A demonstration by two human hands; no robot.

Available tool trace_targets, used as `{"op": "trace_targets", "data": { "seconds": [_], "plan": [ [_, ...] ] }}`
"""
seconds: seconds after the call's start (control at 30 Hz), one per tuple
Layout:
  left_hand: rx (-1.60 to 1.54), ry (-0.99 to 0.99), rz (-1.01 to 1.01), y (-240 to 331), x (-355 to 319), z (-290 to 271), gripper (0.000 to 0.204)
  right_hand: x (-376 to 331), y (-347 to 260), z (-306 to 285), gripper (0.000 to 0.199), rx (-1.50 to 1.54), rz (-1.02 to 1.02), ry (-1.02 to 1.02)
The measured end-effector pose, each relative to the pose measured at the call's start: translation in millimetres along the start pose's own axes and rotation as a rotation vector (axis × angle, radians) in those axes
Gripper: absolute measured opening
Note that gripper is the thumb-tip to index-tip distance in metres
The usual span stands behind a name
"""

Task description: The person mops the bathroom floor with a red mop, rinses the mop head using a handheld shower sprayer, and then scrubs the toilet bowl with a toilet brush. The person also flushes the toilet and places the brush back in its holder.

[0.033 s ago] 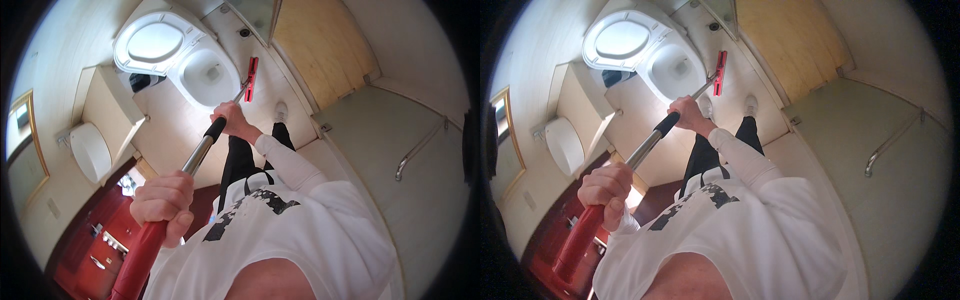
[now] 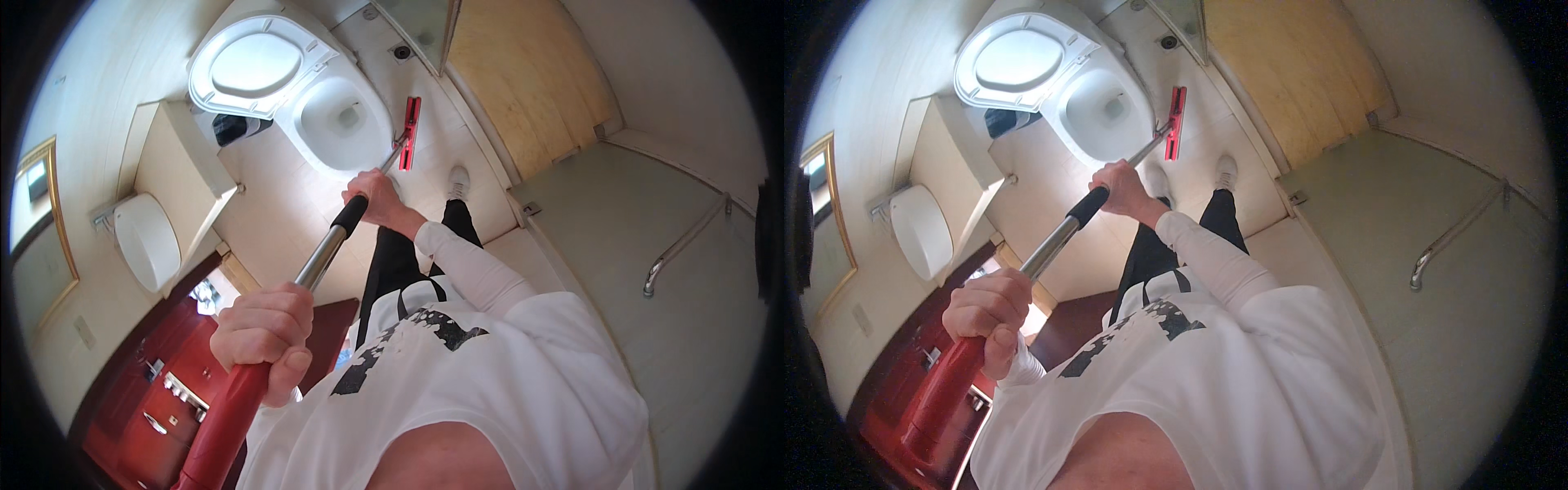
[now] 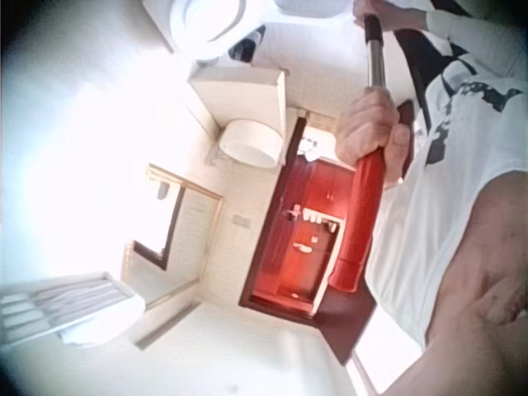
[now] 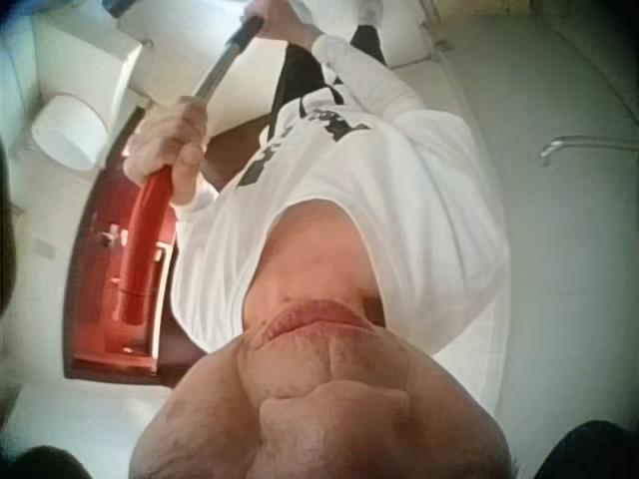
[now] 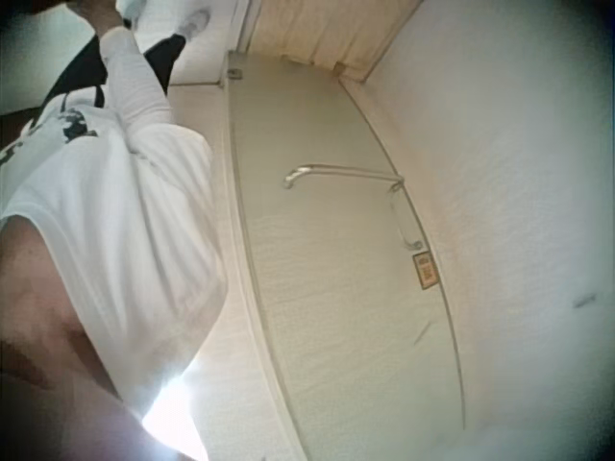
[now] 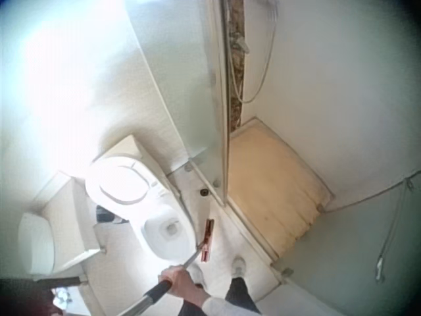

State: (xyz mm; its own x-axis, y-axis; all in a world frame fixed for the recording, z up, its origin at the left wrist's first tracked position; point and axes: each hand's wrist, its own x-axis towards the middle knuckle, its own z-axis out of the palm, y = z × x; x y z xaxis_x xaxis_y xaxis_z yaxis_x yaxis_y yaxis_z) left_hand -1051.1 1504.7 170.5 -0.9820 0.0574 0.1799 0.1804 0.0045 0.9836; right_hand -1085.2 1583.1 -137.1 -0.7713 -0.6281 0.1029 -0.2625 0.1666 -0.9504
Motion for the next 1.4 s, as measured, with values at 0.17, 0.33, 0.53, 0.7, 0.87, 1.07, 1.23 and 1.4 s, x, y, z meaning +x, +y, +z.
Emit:
{"op": "trace_targets", "data": {
  "seconds": [0.17, 0.33, 0.53, 0.7, 0.87, 1.07, 1.23, 1.4],
  "plan": [
    [0.06, 0.251, -0.077, 19, -44, 24, 0.03, -54, -19, 27, 0.013, 0.069, -0.004, -0.193],
    [0.205, 0.377, -0.241, 1, -91, 48, 0.024, -102, 0, 67, 0.01, 0.031, -0.037, -0.522],
    [0.322, 0.34, -0.299, -50, -100, 72, 0.025, -128, 35, 77, 0.018, -0.017, -0.083, -0.604],
    [0.156, 0.355, -0.256, -55, -58, 94, 0.024, -107, 43, 18, 0.014, 0.035, -0.036, -0.599],
    [0.094, 0.324, -0.254, -63, 11, 107, 0.023, -79, 53, -44, 0.016, 0.047, 0.01, -0.331],
    [0.203, 0.267, -0.195, -81, 89, 109, 0.021, -1, 88, -99, 0.012, -0.148, -0.099, -0.373],
    [0.096, 0.339, -0.075, -86, 132, 96, 0.021, 67, 108, -152, 0.014, -0.239, -0.158, -0.429],
    [-0.048, 0.26, 0.051, -93, 141, 81, 0.024, 124, 126, -162, 0.008, -0.214, -0.219, -0.225]
  ]
}}
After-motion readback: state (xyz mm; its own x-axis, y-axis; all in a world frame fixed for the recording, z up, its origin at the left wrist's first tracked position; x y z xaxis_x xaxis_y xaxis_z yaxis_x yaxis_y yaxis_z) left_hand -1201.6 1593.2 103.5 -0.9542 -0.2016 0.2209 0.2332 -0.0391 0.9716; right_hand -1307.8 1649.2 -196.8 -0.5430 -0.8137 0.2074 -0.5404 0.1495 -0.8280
